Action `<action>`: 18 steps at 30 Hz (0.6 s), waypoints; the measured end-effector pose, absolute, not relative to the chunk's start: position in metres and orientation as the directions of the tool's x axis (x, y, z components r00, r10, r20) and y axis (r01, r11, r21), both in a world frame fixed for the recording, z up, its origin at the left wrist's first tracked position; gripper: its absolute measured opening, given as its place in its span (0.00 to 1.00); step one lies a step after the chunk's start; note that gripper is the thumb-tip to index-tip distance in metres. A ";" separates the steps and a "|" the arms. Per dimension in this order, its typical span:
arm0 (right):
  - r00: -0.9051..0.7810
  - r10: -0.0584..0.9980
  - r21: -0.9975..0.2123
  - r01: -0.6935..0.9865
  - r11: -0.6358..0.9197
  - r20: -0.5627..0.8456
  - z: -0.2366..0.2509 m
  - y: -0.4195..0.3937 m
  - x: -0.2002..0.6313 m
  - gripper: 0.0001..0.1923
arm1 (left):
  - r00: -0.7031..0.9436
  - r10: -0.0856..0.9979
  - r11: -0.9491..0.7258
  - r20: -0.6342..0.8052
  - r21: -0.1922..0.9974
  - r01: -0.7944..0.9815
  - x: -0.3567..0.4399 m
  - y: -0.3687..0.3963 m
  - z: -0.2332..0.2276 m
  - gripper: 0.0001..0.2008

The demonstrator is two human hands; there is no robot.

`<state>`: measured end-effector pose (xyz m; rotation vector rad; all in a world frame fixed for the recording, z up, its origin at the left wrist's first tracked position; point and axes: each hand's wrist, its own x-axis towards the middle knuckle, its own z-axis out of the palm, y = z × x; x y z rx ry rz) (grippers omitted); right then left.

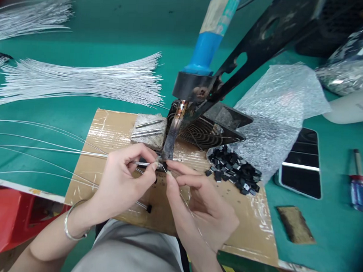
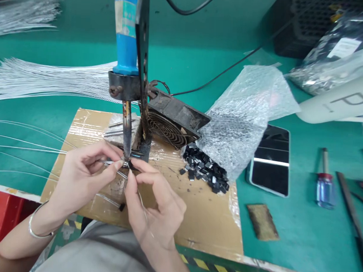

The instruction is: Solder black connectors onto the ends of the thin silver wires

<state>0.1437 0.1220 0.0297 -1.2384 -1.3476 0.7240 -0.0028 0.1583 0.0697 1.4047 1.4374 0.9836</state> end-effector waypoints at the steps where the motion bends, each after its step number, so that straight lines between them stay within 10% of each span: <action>1: 0.160 0.937 -0.929 0.260 0.264 0.311 0.030 0.122 0.144 0.09 | 0.019 0.998 0.048 -0.056 0.949 0.310 -0.003 0.158 0.070 0.06; 18: 0.157 0.938 -0.926 0.275 0.259 0.309 0.029 0.121 0.144 0.09 | 0.012 0.999 0.045 -0.051 0.941 0.335 -0.002 0.159 0.068 0.05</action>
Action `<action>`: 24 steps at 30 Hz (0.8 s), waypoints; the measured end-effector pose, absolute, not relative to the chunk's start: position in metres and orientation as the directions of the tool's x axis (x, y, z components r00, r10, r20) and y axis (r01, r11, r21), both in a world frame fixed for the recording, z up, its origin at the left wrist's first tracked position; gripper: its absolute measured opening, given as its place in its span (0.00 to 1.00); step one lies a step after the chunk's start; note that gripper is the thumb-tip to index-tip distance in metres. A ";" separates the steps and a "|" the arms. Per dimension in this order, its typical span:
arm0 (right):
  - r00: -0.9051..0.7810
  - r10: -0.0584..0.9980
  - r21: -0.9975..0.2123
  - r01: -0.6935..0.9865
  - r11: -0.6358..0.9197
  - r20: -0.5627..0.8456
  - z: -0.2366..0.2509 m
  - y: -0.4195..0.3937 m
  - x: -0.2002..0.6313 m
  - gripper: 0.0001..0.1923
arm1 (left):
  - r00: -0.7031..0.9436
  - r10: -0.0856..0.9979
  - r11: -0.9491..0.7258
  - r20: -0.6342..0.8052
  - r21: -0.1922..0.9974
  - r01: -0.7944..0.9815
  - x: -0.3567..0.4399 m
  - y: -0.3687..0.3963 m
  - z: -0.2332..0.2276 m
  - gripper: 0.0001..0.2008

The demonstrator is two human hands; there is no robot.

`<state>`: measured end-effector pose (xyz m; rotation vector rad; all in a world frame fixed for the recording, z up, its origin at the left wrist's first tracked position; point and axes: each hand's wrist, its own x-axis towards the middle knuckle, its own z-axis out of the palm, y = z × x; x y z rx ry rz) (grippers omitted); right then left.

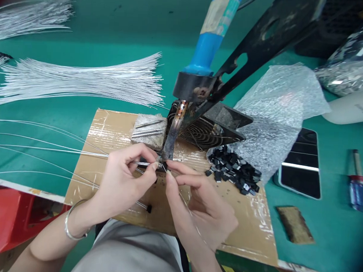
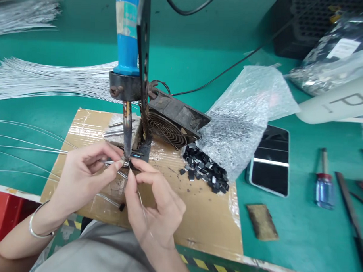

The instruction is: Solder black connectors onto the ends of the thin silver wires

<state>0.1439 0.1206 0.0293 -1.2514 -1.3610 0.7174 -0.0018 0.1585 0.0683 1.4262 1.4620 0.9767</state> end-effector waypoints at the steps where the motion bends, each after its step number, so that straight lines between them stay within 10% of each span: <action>1: 0.156 0.937 -0.925 0.276 0.262 0.311 0.030 0.121 0.144 0.09 | 0.011 0.999 0.043 -0.049 0.942 0.334 -0.002 0.158 0.068 0.05; 24: 0.177 0.919 -0.909 0.298 0.290 0.351 0.028 0.123 0.142 0.09 | 0.017 0.999 0.036 -0.044 0.939 0.342 -0.002 0.158 0.067 0.06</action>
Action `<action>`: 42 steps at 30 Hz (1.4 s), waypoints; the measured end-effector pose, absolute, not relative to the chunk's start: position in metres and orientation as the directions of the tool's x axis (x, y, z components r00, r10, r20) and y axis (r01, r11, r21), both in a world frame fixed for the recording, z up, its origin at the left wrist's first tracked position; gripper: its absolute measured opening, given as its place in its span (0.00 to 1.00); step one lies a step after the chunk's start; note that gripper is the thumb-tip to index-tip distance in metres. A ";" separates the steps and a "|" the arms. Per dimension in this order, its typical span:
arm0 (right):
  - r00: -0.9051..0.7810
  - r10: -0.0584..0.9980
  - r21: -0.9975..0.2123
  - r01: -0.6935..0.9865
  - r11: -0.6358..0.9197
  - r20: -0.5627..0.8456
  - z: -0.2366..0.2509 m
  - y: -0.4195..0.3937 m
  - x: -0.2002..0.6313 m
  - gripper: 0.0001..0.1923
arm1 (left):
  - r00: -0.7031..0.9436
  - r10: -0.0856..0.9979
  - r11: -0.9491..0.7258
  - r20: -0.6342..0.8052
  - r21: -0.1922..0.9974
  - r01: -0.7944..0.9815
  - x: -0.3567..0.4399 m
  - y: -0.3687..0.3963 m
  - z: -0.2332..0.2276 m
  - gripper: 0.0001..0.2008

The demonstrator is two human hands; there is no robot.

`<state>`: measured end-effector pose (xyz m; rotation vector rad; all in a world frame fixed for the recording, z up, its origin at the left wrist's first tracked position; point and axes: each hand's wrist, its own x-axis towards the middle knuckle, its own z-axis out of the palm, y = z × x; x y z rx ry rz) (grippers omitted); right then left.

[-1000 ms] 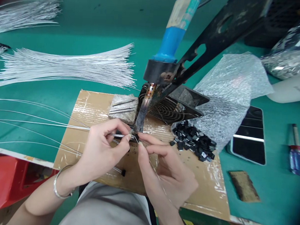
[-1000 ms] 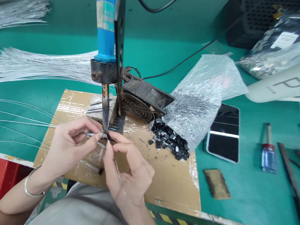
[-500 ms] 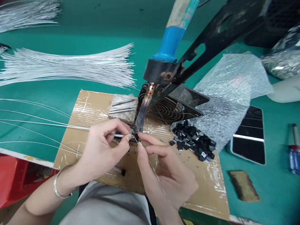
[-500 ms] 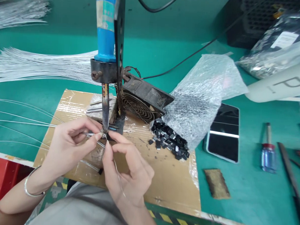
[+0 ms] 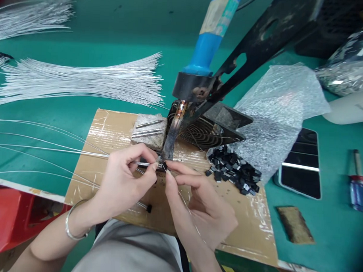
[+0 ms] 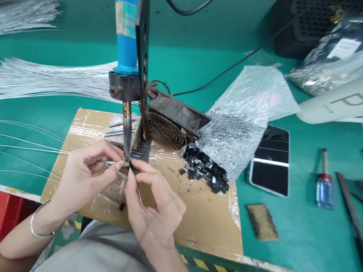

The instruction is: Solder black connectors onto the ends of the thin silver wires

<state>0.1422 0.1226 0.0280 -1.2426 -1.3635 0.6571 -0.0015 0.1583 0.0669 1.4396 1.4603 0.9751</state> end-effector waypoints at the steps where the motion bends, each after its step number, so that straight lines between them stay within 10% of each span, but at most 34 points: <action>1: 0.179 0.918 -0.910 0.296 0.291 0.353 0.028 0.123 0.142 0.09 | 0.017 0.999 0.040 -0.049 0.941 0.337 -0.002 0.158 0.067 0.06; 42: 0.145 0.920 -0.901 0.305 0.309 0.364 0.024 0.121 0.142 0.09 | 0.020 0.999 0.024 -0.033 0.939 0.344 -0.004 0.155 0.061 0.06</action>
